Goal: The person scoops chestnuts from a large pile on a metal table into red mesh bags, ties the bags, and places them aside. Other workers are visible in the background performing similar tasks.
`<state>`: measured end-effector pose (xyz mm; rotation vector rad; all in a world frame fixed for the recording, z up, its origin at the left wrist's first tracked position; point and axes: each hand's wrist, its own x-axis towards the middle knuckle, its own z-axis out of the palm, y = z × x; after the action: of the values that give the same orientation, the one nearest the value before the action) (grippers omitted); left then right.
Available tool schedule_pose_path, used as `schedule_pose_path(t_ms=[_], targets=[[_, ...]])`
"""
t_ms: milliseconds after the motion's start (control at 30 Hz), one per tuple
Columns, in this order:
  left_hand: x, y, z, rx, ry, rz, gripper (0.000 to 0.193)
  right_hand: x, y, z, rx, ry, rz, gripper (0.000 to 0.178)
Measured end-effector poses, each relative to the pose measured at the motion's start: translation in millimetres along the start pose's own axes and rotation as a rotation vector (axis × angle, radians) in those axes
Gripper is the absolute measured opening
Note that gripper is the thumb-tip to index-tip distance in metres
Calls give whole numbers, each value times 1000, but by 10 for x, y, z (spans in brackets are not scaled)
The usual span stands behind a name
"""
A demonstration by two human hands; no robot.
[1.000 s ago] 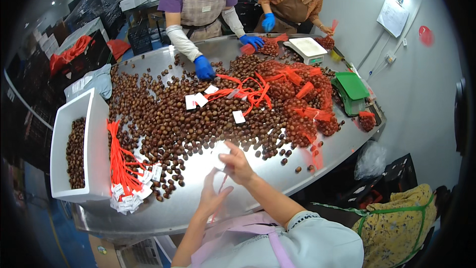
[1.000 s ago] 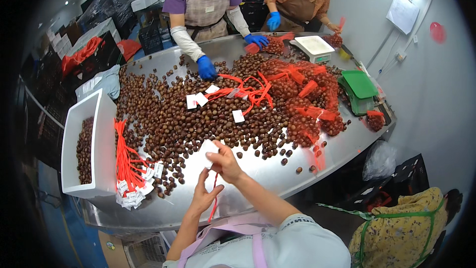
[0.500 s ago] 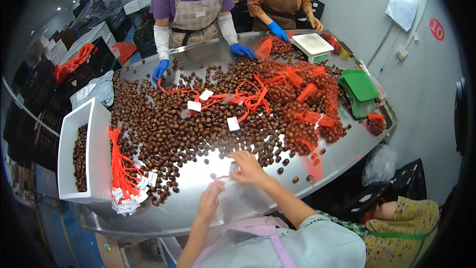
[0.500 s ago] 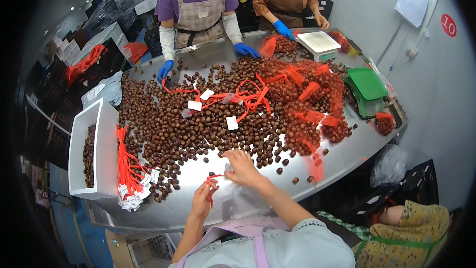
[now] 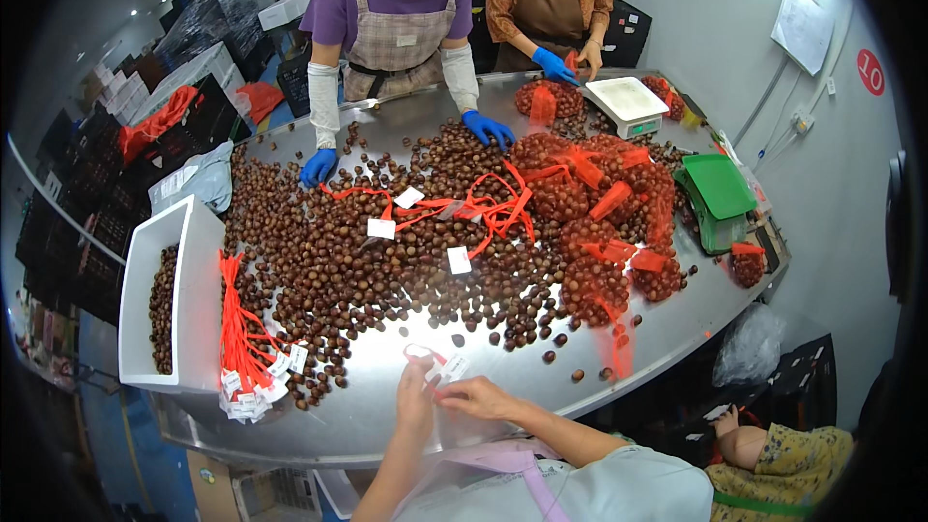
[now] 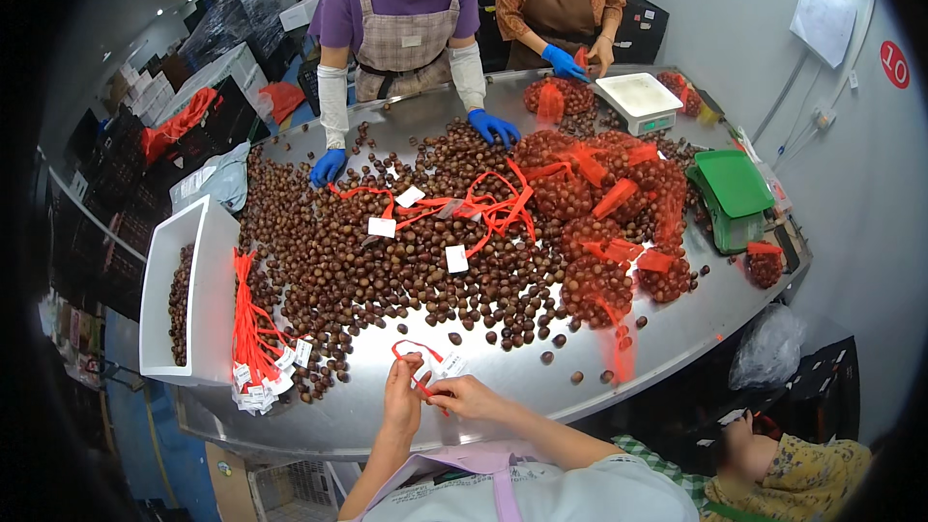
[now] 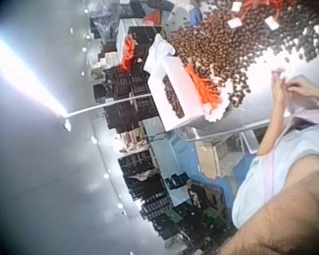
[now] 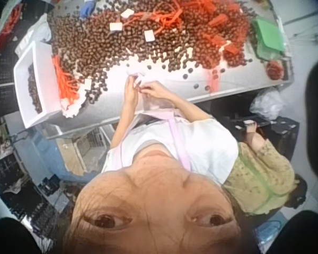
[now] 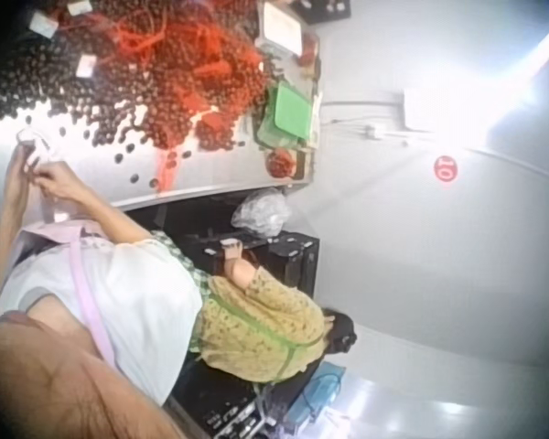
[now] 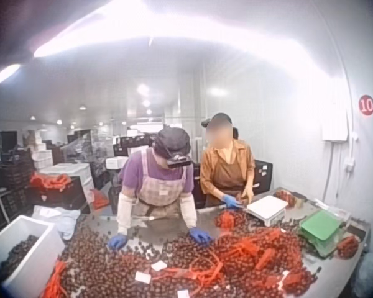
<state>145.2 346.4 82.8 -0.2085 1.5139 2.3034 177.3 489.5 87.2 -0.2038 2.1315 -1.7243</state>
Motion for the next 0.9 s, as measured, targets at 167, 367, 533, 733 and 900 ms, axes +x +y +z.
schedule_pose_path(t_ms=[167, 367, 533, 733, 900], targets=[[-24, 69, 28, 138, -56, -106, 27, 10, 19, 1, 313, 137, 134, 19], [-165, -9, 49, 171, -104, -135, 25, 112, 9, -19, 346, 323, 119, 17], [-181, -56, -27, 183, -20, -129, 15, 102, -10, 72, 339, 346, 47, 19], [-186, -62, -84, 228, -7, -82, 12, 88, -1, 89, 143, 391, 36, 21], [-168, -89, -106, 258, 29, 0, 15, 104, 80, 93, 176, 359, 32, 21]])
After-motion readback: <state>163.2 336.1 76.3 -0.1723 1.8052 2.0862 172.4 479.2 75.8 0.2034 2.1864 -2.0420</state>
